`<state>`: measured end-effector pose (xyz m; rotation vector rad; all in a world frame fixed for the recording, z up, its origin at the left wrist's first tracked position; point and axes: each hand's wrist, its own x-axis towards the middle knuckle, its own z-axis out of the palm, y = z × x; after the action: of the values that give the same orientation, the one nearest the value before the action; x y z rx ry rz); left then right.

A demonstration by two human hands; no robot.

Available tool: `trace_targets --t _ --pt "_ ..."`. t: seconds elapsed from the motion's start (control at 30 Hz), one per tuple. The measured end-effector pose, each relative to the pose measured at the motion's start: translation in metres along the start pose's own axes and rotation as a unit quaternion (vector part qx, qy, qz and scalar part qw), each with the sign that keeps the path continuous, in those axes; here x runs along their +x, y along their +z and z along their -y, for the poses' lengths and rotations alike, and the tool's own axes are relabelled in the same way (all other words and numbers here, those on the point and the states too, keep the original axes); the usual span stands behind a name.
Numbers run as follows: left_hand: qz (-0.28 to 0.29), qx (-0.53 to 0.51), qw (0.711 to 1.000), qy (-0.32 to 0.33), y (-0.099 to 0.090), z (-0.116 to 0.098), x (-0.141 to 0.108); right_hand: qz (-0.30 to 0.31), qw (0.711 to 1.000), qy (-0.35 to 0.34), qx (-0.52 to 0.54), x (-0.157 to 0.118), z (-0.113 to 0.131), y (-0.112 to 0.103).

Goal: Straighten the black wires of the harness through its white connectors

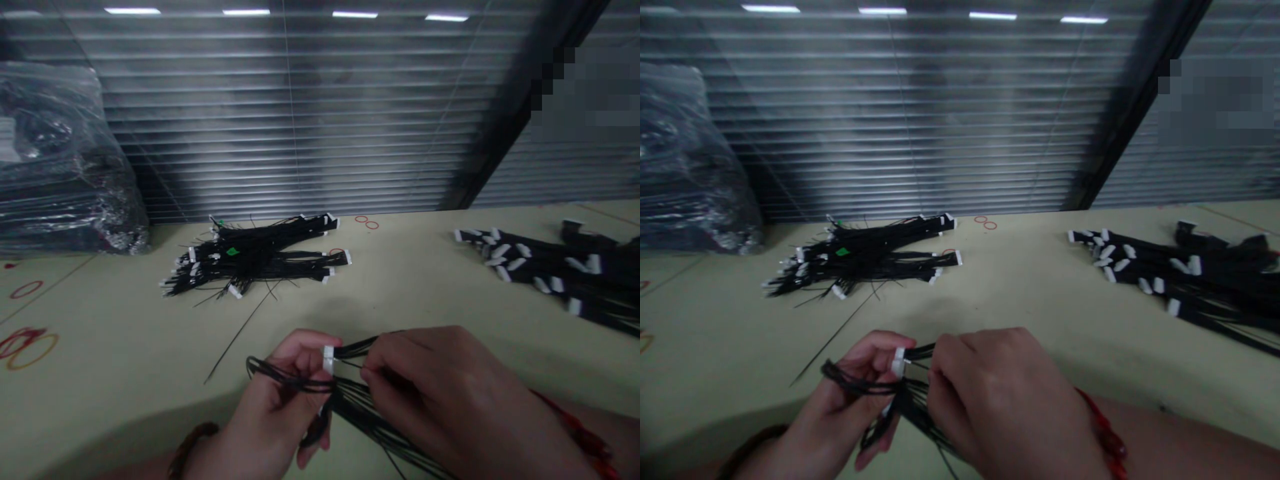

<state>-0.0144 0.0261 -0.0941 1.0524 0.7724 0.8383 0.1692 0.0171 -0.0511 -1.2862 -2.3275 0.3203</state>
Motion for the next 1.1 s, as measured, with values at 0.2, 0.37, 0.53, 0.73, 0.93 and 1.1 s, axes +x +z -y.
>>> trace_targets --t 0.2,0.37,0.53,0.73,0.93,1.1 --pt "-0.005 0.051 0.999 0.013 -0.002 0.007 -0.004 -0.013 1.000 -0.025 -0.008 0.000 0.001 0.002" --pt "0.017 0.060 0.998 0.000 -0.002 0.007 -0.003 0.003 0.999 -0.052 -0.008 -0.002 0.003 0.004" --pt "-0.009 0.027 0.999 -0.016 -0.002 0.002 0.001 -0.025 0.980 -0.063 -0.187 0.011 -0.013 -0.006" --pt "0.012 0.002 1.000 -0.024 -0.002 -0.001 0.000 -0.007 0.966 0.029 -0.258 0.043 -0.082 -0.002" --pt "-0.065 0.033 0.997 -0.011 -0.005 0.004 0.005 0.012 0.975 -0.005 -0.220 0.041 -0.087 -0.007" --pt "-0.083 0.047 0.995 -0.013 -0.007 0.005 0.007 0.011 0.984 -0.040 -0.174 0.014 -0.042 -0.030"
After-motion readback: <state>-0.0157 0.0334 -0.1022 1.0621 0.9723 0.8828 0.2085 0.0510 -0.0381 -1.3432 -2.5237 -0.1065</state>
